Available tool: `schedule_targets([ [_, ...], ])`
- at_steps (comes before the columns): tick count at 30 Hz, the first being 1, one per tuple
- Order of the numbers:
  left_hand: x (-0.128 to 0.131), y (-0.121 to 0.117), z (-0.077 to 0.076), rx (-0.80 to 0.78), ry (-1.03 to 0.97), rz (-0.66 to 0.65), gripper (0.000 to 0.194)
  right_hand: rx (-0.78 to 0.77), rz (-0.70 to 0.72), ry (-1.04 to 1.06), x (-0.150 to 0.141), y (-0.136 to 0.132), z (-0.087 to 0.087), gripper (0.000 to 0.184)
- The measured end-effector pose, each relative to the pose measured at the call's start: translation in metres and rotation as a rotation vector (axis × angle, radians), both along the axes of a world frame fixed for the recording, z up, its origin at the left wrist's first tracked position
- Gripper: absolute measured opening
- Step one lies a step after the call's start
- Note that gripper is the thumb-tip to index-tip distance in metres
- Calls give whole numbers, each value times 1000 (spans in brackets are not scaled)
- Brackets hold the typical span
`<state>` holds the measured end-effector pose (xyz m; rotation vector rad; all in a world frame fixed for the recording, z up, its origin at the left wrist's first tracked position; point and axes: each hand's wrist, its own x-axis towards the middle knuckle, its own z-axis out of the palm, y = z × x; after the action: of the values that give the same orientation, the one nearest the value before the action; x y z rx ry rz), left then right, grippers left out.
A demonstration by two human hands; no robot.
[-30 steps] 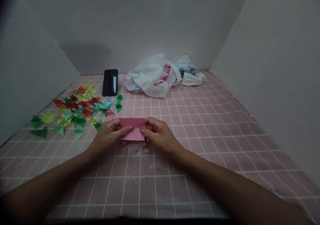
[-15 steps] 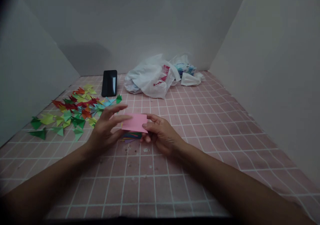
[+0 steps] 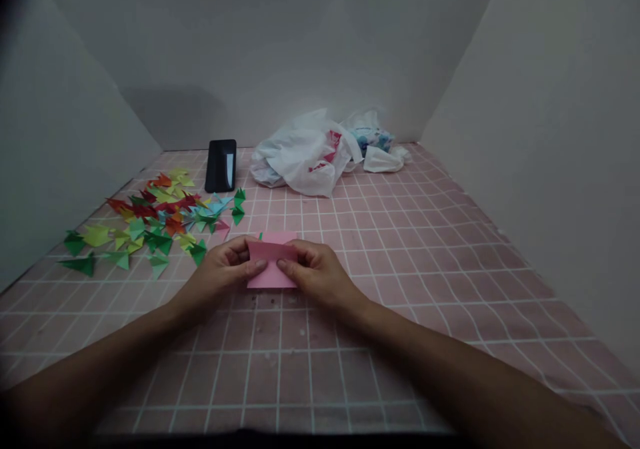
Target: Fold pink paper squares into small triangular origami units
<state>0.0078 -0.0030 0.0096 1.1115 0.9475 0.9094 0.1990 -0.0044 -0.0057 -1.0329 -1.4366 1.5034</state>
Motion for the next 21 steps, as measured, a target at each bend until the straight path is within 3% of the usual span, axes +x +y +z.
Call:
schedule_targets([
  [3,-1,2,-4,-37,-31,19,22,7,-13,91,0,1,-1,14],
  [7,-2,3,-6,25,33,87,17,-58,-14,201,0,4,0,13],
  [14,-4,5,-3,107,54,138,2,-80,-48,174,1,1,2,14],
  [21,-6,7,-7,87,10,152,4,-24,-69,166,0,2,3,16],
])
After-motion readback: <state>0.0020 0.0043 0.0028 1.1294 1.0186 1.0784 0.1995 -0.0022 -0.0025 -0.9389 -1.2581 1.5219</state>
